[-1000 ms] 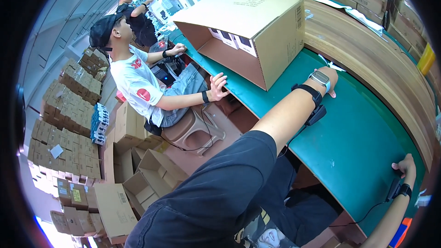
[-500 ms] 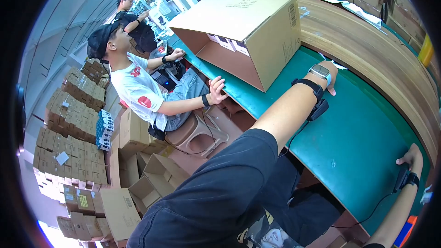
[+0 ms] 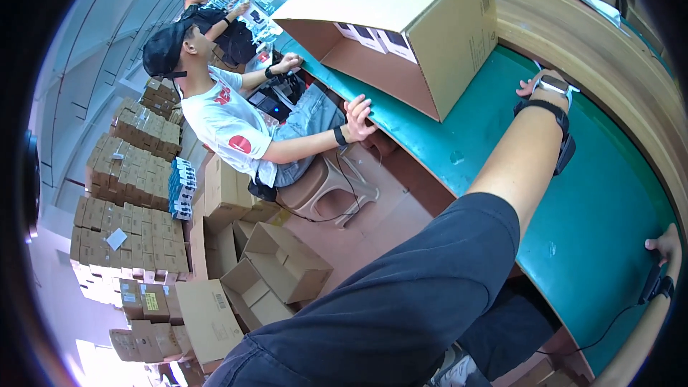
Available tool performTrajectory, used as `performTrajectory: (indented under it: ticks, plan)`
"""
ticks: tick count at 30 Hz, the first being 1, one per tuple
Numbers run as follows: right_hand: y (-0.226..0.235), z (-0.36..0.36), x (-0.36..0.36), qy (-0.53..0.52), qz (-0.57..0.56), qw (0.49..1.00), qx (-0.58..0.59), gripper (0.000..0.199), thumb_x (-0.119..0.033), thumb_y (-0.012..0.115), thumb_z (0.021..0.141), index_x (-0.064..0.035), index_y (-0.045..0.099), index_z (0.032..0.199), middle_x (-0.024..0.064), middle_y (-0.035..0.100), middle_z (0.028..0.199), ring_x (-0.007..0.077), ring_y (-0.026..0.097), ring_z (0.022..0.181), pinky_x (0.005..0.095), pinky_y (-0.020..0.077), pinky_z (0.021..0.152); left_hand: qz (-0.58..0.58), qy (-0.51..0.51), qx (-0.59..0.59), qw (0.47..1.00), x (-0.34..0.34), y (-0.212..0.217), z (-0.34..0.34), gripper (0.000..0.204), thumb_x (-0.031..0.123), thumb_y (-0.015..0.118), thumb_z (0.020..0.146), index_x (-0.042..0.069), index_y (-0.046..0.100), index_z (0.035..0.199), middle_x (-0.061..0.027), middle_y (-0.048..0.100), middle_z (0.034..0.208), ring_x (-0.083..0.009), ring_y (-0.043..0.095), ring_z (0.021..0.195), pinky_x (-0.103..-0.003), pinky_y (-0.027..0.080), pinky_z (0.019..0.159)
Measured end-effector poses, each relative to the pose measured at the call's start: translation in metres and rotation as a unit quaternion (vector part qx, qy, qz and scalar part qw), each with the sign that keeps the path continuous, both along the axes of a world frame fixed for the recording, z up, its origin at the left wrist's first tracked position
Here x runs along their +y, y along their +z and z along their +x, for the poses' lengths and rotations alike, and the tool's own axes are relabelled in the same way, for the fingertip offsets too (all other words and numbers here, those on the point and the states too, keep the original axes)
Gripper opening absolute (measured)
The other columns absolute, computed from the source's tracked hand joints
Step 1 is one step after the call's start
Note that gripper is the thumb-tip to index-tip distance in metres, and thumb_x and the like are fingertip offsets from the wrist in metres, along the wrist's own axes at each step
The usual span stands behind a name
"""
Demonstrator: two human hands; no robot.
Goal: The person fills a cardboard box with smaller product boxes, closes the flaps, and seals the seams with a tape dispenser. Finally, the person lifts the sealed box and places it onto a stack of other boxes.
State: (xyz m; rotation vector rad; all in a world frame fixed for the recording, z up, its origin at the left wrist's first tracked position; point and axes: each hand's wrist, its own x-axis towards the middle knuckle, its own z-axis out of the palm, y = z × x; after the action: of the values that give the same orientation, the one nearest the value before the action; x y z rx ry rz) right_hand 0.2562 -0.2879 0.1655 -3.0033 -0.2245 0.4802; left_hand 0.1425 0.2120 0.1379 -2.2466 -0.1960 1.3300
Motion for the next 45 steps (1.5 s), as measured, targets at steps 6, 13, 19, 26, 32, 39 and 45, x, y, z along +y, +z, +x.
performTrajectory:
  ticks: [6,13,19,26,32,39,45]
  plan:
    - [-0.013,-0.001,-0.096,-0.072,-0.051,0.996,0.022,0.071,-0.01,0.087,0.071,0.0041,0.041,0.124,0.0286,0.06,0.117,0.0434,0.068,0.089,0.0506,0.0573,0.047,-0.07,0.102,-0.211,0.97,-0.077,-0.059,0.016,0.049,0.024,0.066,0.09,0.002,0.057,0.133,-0.0187,0.064,0.128,-0.0394,0.065,0.109,-0.052,0.054,0.092]
    - [-0.022,0.013,-0.055,-0.04,0.009,0.999,0.019,0.073,-0.009,0.086,0.072,0.0035,0.04,0.127,0.0291,0.059,0.121,0.0447,0.068,0.091,0.0518,0.0584,0.049,-0.068,0.137,-0.288,0.945,-0.045,-0.022,-0.025,0.061,0.041,0.073,0.087,0.01,0.056,0.137,-0.016,0.062,0.132,-0.0402,0.064,0.114,-0.056,0.051,0.097]
    - [-0.02,0.005,-0.082,-0.058,0.021,0.998,0.025,0.075,-0.009,0.085,0.072,0.003,0.039,0.13,0.0295,0.058,0.124,0.0457,0.068,0.093,0.0529,0.0594,0.051,-0.138,0.127,-0.33,0.925,-0.069,0.05,-0.067,0.063,0.048,0.082,0.078,0.012,0.067,0.126,-0.014,0.065,0.128,-0.0307,0.066,0.113,-0.047,0.054,0.096]
    - [-0.008,-0.019,-0.04,-0.068,-0.003,0.996,0.062,0.078,-0.011,0.084,0.075,0.002,0.037,0.135,0.0298,0.054,0.13,0.0473,0.066,0.096,0.052,0.0586,0.046,-0.145,0.15,-0.334,0.919,-0.059,0.07,-0.078,0.068,0.046,0.091,0.065,0.008,0.071,0.119,-0.0133,0.07,0.119,-0.0286,0.069,0.109,-0.041,0.056,0.093]
    - [-0.016,-0.021,-0.06,-0.048,0.003,0.999,0.009,0.088,-0.016,0.086,0.075,0.0016,0.032,0.142,0.0299,0.053,0.134,0.0494,0.066,0.097,0.0509,0.058,0.042,-0.191,0.187,-0.314,0.911,-0.075,0.09,-0.094,0.071,0.041,0.095,0.06,0.005,0.072,0.116,-0.0149,0.07,0.118,-0.03,0.069,0.108,-0.041,0.056,0.093]
    - [-0.009,-0.009,-0.058,-0.06,-0.03,0.995,0.078,0.097,-0.014,0.085,0.075,0.0013,0.025,0.149,0.0305,0.05,0.139,0.0491,0.068,0.093,0.0494,0.0587,0.044,-0.198,0.203,-0.319,0.904,-0.074,0.098,-0.093,0.071,0.039,0.096,0.059,0.004,0.072,0.115,-0.0163,0.07,0.117,-0.0313,0.07,0.106,-0.041,0.056,0.091]
    - [0.001,-0.021,-0.04,-0.04,-0.027,0.997,0.06,0.086,-0.013,0.086,0.074,0.0054,0.035,0.14,0.0319,0.057,0.128,0.0481,0.068,0.093,0.0506,0.0588,0.044,-0.192,0.205,-0.302,0.911,-0.069,0.095,-0.091,0.069,0.038,0.096,0.06,0.004,0.072,0.114,-0.0166,0.071,0.116,-0.0309,0.07,0.105,-0.041,0.057,0.09]
